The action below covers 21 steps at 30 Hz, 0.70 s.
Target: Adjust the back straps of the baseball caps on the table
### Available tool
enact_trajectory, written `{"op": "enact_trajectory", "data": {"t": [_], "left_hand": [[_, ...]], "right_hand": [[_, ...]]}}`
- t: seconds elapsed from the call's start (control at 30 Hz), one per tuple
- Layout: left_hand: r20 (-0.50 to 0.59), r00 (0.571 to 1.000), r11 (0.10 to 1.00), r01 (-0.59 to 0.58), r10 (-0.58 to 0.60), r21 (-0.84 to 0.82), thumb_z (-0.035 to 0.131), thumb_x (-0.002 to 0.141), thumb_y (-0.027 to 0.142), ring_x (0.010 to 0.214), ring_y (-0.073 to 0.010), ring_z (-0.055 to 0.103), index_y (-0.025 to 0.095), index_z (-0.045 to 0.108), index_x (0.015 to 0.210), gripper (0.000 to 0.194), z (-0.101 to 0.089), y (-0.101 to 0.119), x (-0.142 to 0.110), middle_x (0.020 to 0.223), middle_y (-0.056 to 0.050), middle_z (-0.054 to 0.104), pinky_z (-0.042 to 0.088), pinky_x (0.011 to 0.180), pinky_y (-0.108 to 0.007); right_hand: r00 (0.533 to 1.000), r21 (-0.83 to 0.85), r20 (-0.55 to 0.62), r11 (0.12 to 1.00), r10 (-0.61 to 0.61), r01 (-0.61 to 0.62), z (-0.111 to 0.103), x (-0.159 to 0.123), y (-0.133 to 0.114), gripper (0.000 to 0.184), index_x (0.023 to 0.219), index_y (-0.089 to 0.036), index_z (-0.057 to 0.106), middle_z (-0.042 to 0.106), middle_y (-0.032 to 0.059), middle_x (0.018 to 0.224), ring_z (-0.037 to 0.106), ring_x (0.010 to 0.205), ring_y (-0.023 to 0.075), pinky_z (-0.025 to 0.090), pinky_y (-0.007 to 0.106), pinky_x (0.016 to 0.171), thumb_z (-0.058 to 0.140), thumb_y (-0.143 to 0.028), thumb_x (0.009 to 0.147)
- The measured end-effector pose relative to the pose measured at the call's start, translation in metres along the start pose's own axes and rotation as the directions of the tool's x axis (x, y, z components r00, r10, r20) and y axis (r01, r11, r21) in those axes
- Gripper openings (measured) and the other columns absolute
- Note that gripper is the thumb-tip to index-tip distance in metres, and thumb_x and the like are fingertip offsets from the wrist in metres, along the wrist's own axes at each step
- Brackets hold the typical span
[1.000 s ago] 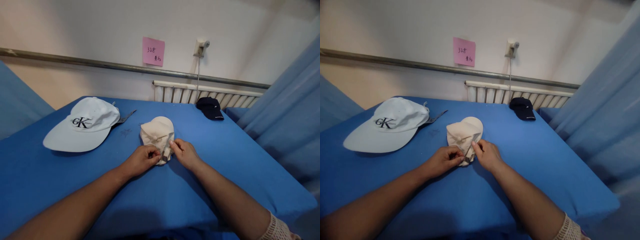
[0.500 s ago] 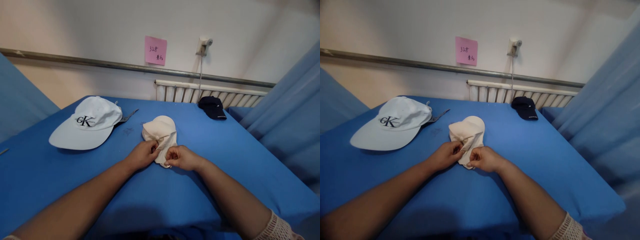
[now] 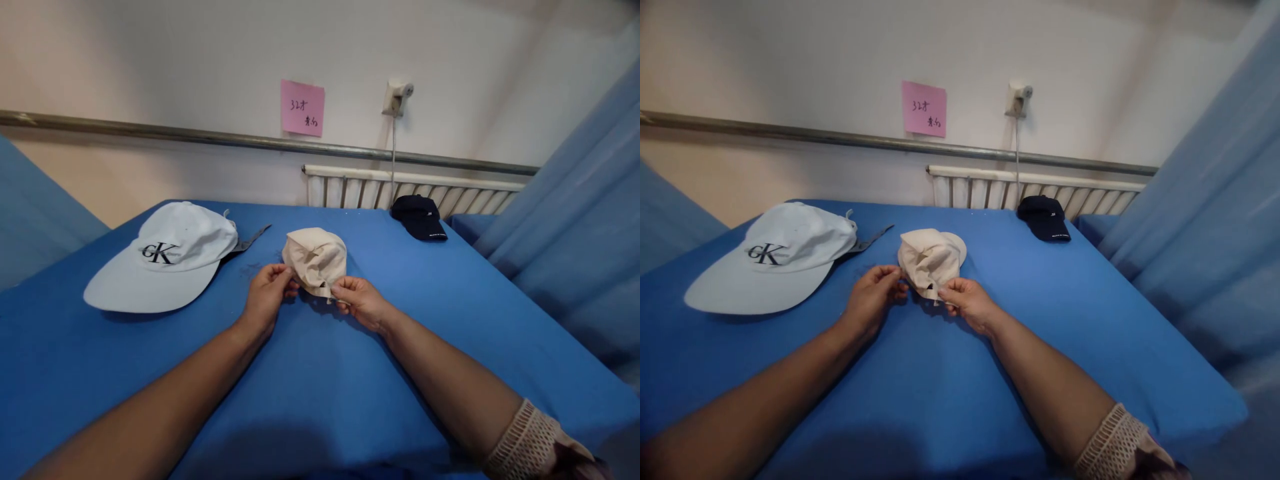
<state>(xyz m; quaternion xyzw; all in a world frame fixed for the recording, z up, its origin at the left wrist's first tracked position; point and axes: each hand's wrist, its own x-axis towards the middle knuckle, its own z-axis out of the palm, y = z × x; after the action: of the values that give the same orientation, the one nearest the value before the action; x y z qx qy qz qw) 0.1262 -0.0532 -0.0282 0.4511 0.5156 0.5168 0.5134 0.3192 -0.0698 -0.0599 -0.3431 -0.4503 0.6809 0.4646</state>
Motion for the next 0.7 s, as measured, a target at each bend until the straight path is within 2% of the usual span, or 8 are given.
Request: {"op": "enact_trajectory", "data": {"t": [0.07, 0.13, 0.2, 0.23, 0.4, 0.5, 0.6, 0.7], "left_hand": [[0.138, 0.964, 0.970, 0.238, -0.229, -0.054, 0.066, 0.081, 0.031, 0.056, -0.0111, 0.059, 0.013, 0.062, 0.083, 0.018, -0.004, 0.003, -0.008, 0.071, -0.002, 0.064, 0.048, 0.053, -0.022], [0.298, 0.861, 0.886, 0.455, -0.412, -0.089, 0.065, 0.084, 0.032, 0.061, -0.0128, 0.063, 0.010, 0.065, 0.085, 0.021, -0.004, 0.006, -0.018, 0.076, -0.007, 0.067, 0.051, 0.055, -0.023], [0.375, 0.785, 0.802, 0.577, -0.493, -0.155, 0.064, 0.086, 0.030, 0.072, -0.0158, 0.067, 0.010, 0.067, 0.092, 0.022, -0.002, 0.010, -0.025, 0.083, -0.010, 0.070, 0.054, 0.062, -0.024], [0.382, 0.774, 0.771, 0.604, -0.505, -0.204, 0.064, 0.086, 0.027, 0.077, -0.0166, 0.068, 0.010, 0.068, 0.095, 0.020, 0.000, 0.012, -0.027, 0.087, -0.010, 0.071, 0.055, 0.067, -0.025], [0.279, 0.840, 0.707, 0.542, -0.465, -0.454, 0.060, 0.085, 0.013, 0.077, -0.0139, 0.068, 0.015, 0.066, 0.094, 0.011, 0.001, 0.019, -0.029, 0.084, -0.005, 0.071, 0.056, 0.076, -0.025], [0.324, 0.859, 0.676, 0.512, -0.397, -0.530, 0.056, 0.081, 0.009, 0.078, -0.0146, 0.068, 0.015, 0.065, 0.090, 0.014, -0.002, 0.024, -0.031, 0.083, -0.004, 0.071, 0.056, 0.077, -0.027], [0.390, 0.856, 0.657, 0.513, -0.340, -0.553, 0.055, 0.079, 0.009, 0.081, -0.0167, 0.068, 0.014, 0.065, 0.087, 0.014, -0.002, 0.027, -0.037, 0.086, -0.007, 0.072, 0.057, 0.078, -0.029], [0.402, 0.856, 0.638, 0.512, -0.325, -0.574, 0.055, 0.083, 0.011, 0.079, -0.0161, 0.068, 0.014, 0.066, 0.094, 0.015, 0.000, 0.027, -0.039, 0.086, -0.007, 0.071, 0.057, 0.076, -0.030]], "right_hand": [[1.000, 0.077, 0.013, 0.997, -0.001, 0.000, 0.000, -0.003, -0.003, 0.036, 0.072, -0.017, 0.058, 0.051, -0.0047, 0.061, 0.042, 0.050, 0.0066, 0.031, 0.023, 0.049, 0.082, -0.043, 0.067], [1.000, 0.102, 0.020, 0.995, -0.016, 0.013, 0.000, -0.005, -0.004, 0.035, 0.073, -0.017, 0.059, 0.052, -0.0047, 0.062, 0.043, 0.051, 0.0064, 0.032, 0.023, 0.050, 0.082, -0.042, 0.066], [0.999, 0.082, 0.034, 0.996, -0.033, 0.030, 0.001, -0.006, -0.003, 0.035, 0.073, -0.017, 0.059, 0.053, -0.0051, 0.060, 0.043, 0.049, 0.0063, 0.032, 0.023, 0.050, 0.082, -0.042, 0.067], [0.998, 0.060, 0.042, 0.998, -0.037, 0.034, 0.001, -0.005, -0.002, 0.034, 0.073, -0.017, 0.059, 0.053, -0.0053, 0.058, 0.043, 0.048, 0.0063, 0.032, 0.023, 0.050, 0.082, -0.042, 0.067], [0.997, -0.085, -0.032, 0.994, -0.068, 0.065, 0.003, 0.000, 0.004, 0.036, 0.071, -0.018, 0.058, 0.055, -0.0060, 0.055, 0.045, 0.046, 0.0063, 0.033, 0.022, 0.048, 0.081, -0.045, 0.065], [0.987, -0.163, -0.110, 0.982, -0.117, 0.098, 0.007, 0.004, 0.005, 0.038, 0.068, -0.018, 0.057, 0.054, -0.0066, 0.053, 0.045, 0.046, 0.0065, 0.034, 0.021, 0.048, 0.081, -0.047, 0.062], [0.985, -0.200, -0.111, 0.973, -0.135, 0.111, 0.011, 0.003, 0.004, 0.038, 0.068, -0.019, 0.056, 0.054, -0.0067, 0.052, 0.045, 0.046, 0.0068, 0.035, 0.021, 0.047, 0.080, -0.048, 0.061], [0.979, -0.214, -0.107, 0.965, -0.175, 0.150, 0.014, 0.000, 0.003, 0.037, 0.068, -0.019, 0.057, 0.056, -0.0058, 0.054, 0.046, 0.047, 0.0071, 0.037, 0.022, 0.049, 0.079, -0.048, 0.062]]}}
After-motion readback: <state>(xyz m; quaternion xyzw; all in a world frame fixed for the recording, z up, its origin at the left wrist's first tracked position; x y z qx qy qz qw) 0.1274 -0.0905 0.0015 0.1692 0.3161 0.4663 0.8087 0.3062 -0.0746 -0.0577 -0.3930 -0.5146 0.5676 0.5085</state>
